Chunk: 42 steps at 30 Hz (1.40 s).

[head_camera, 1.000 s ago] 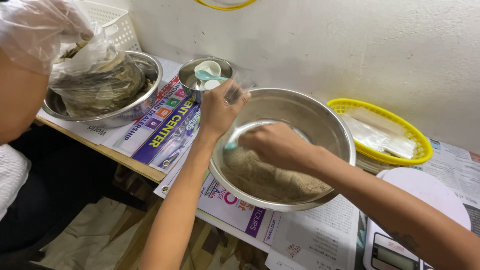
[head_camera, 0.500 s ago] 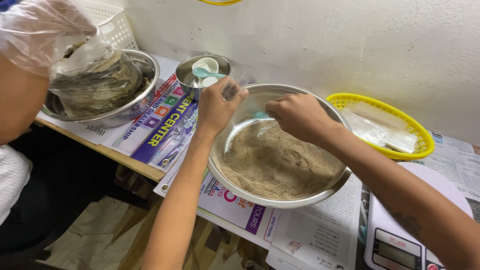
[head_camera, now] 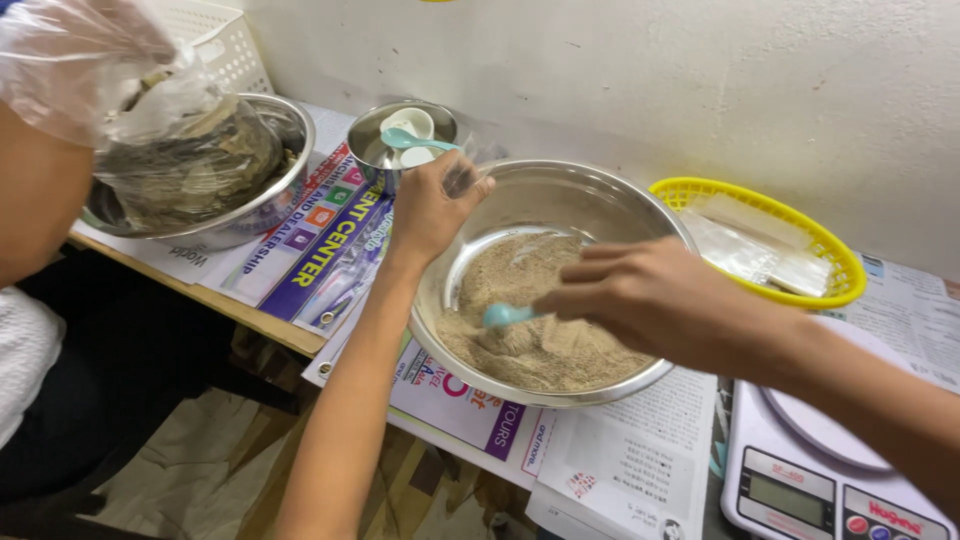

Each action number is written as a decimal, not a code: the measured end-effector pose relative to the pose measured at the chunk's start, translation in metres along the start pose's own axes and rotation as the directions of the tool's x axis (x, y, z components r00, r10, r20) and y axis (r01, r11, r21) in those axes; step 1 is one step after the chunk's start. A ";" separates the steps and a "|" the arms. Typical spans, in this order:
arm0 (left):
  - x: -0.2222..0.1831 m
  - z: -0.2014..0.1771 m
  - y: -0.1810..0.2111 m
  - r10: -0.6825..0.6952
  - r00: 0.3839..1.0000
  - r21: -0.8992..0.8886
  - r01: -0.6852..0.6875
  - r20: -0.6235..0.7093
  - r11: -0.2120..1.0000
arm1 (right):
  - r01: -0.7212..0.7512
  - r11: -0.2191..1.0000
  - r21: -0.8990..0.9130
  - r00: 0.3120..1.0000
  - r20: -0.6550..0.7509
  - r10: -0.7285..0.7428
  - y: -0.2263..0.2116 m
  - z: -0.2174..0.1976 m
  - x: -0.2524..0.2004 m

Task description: Packaging powder into small plastic bags and weighing them on a digital scale

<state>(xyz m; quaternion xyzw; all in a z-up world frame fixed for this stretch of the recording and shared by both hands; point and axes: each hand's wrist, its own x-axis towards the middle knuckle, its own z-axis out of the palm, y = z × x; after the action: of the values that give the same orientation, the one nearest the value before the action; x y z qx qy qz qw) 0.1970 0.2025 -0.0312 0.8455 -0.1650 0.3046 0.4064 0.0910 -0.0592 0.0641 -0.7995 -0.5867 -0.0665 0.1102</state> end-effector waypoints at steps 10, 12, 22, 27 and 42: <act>0.001 -0.001 -0.001 -0.142 0.990 -0.009 0.142 0.019 0.990 | -0.403 0.847 -0.345 0.909 -0.048 0.413 0.080 0.014 0.006; 0.002 0.000 -0.003 -0.182 0.983 -0.007 0.183 0.033 0.983 | -0.419 0.814 -0.402 0.886 0.014 0.463 0.099 0.037 0.022; 0.002 -0.001 0.000 -0.224 0.971 0.080 0.218 0.087 0.973 | -0.136 0.990 -0.034 0.983 0.118 0.139 0.028 0.052 0.019; -0.003 -0.007 0.022 -0.197 0.972 0.085 0.187 0.130 0.979 | -0.093 0.995 -0.024 0.993 0.073 0.095 -0.006 -0.006 -0.023; -0.001 0.000 0.007 -0.168 0.971 0.062 0.160 0.170 0.985 | 0.037 0.969 -0.242 0.987 0.159 0.002 0.029 0.055 -0.043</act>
<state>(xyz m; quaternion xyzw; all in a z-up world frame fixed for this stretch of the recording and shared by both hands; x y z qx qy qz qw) 0.1929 0.1977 -0.0275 0.8891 -0.1222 0.1983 0.3939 0.1042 -0.0934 -0.0017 -0.8045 -0.5880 -0.0756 -0.0368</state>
